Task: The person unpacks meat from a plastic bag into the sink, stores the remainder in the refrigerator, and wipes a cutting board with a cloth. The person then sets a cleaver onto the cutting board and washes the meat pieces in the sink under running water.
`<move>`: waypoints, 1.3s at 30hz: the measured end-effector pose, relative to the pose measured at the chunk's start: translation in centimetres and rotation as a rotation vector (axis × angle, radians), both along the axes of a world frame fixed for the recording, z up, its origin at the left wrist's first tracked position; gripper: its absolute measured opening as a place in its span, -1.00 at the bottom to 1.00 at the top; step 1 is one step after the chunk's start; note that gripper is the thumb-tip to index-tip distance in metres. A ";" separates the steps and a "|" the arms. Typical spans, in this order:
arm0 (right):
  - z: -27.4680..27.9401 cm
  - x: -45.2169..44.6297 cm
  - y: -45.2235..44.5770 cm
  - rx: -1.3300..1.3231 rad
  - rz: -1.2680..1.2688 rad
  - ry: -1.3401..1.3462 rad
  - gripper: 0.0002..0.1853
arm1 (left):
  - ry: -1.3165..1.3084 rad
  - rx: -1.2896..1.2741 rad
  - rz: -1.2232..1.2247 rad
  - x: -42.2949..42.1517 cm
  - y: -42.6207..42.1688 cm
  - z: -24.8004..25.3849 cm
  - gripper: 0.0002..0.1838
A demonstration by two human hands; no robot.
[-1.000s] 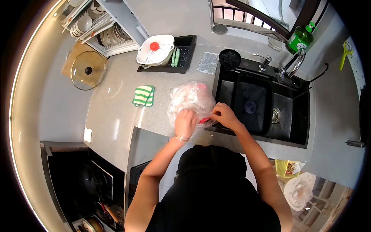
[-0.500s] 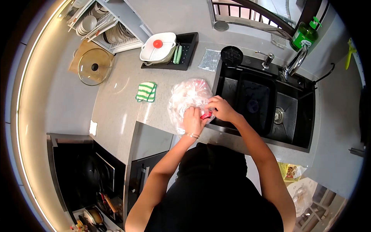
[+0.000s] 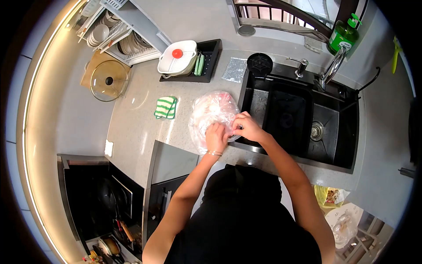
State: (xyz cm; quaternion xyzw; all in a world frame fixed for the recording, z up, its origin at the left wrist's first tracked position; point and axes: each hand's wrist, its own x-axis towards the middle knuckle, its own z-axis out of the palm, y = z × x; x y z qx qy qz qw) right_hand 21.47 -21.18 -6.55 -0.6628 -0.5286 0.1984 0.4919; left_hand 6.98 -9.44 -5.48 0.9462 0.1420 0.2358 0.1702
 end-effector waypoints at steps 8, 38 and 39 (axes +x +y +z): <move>1.8 1.6 0.2 -0.025 -0.096 -0.389 -0.94 | 0.021 -0.025 -0.070 -4.4 -1.6 1.5 -0.78; 2.6 -8.2 8.1 -0.021 0.374 -0.252 -0.81 | -0.206 -1.768 0.519 -11.8 1.6 1.3 -0.65; 2.7 -8.3 8.2 -0.050 0.381 -0.249 -0.79 | -0.230 -1.744 0.501 -11.7 1.8 0.4 -0.68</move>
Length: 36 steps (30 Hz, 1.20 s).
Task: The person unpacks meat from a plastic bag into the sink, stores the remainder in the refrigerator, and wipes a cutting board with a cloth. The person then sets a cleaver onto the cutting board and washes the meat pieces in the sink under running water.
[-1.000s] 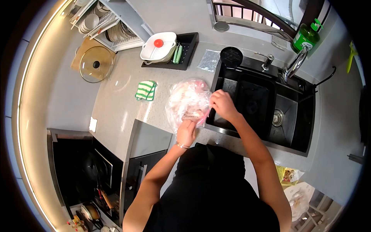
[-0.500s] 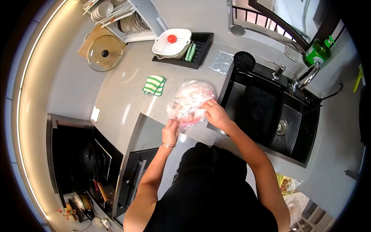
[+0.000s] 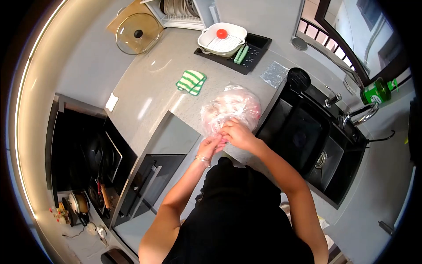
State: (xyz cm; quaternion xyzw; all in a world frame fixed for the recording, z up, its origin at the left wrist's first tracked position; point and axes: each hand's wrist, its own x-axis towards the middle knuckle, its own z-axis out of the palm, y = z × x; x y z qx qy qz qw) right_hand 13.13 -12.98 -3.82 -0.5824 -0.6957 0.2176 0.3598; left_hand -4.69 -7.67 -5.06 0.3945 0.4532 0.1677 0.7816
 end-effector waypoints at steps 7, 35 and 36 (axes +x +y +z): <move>0.0 -0.4 0.6 -0.003 -0.060 -0.001 -0.65 | 0.003 0.066 -0.021 -0.7 -0.5 -1.2 -0.83; -2.2 0.7 0.6 -0.152 0.009 0.160 -0.69 | -0.065 0.022 0.074 -0.6 -1.8 -3.4 -0.74; -1.9 0.5 0.5 -0.126 -0.015 0.112 -0.69 | -0.068 -0.002 0.102 -0.6 -1.9 -3.5 -0.77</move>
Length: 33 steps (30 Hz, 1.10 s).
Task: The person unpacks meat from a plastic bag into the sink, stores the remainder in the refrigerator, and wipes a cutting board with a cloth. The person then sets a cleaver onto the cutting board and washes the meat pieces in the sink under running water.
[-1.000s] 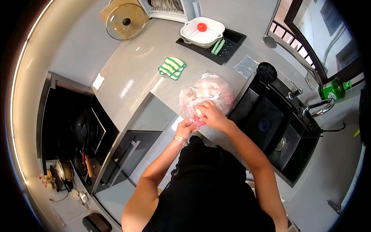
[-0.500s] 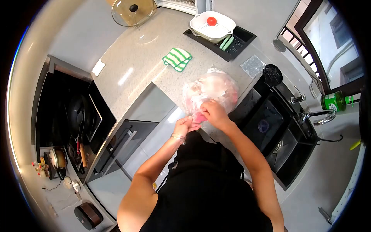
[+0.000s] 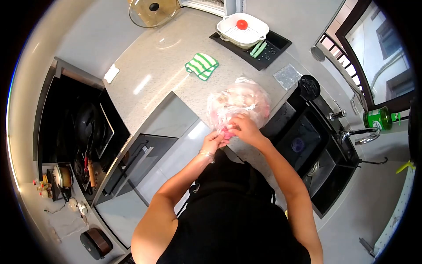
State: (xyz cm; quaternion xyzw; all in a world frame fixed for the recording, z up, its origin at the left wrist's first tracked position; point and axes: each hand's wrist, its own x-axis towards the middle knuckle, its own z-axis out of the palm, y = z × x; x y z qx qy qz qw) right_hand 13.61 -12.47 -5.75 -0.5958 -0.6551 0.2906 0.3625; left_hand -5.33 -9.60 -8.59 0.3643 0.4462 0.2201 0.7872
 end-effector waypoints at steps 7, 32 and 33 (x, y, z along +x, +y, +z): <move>0.7 -3.1 0.0 0.084 -0.122 -0.359 -0.63 | -0.031 -0.094 0.092 0.4 0.3 0.2 -0.87; 0.3 -1.1 3.3 0.090 -0.191 -0.240 -0.78 | 0.456 1.001 -0.286 1.5 2.4 2.2 -0.72; 0.8 -0.4 3.7 0.038 -0.247 -0.234 -0.78 | 0.396 1.045 -0.271 1.7 1.6 2.7 -0.73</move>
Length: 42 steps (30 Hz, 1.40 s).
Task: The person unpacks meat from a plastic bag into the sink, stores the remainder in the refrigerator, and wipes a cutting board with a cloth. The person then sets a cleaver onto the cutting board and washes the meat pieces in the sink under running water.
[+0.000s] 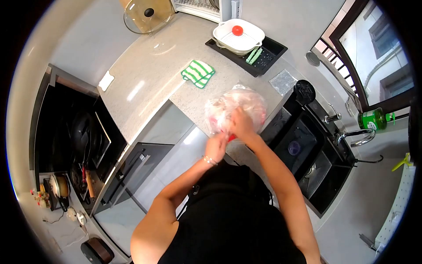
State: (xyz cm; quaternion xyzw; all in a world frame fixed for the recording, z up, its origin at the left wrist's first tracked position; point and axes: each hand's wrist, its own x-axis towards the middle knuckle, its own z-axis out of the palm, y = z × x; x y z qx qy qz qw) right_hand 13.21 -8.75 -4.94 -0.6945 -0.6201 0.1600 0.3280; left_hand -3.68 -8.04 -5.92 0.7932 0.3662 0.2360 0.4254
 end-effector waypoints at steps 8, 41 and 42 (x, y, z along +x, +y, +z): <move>1.9 1.9 -0.2 -0.128 -0.011 -0.006 -0.84 | 0.085 -0.317 0.014 -1.3 -0.8 0.1 -0.78; 0.1 6.2 0.8 -0.099 -0.080 -0.284 -0.56 | 0.019 0.004 0.166 -0.5 0.8 1.7 -0.82; 0.8 6.3 0.7 -0.128 -0.049 -0.300 -0.56 | -0.011 0.077 0.093 -0.2 0.8 2.2 -0.79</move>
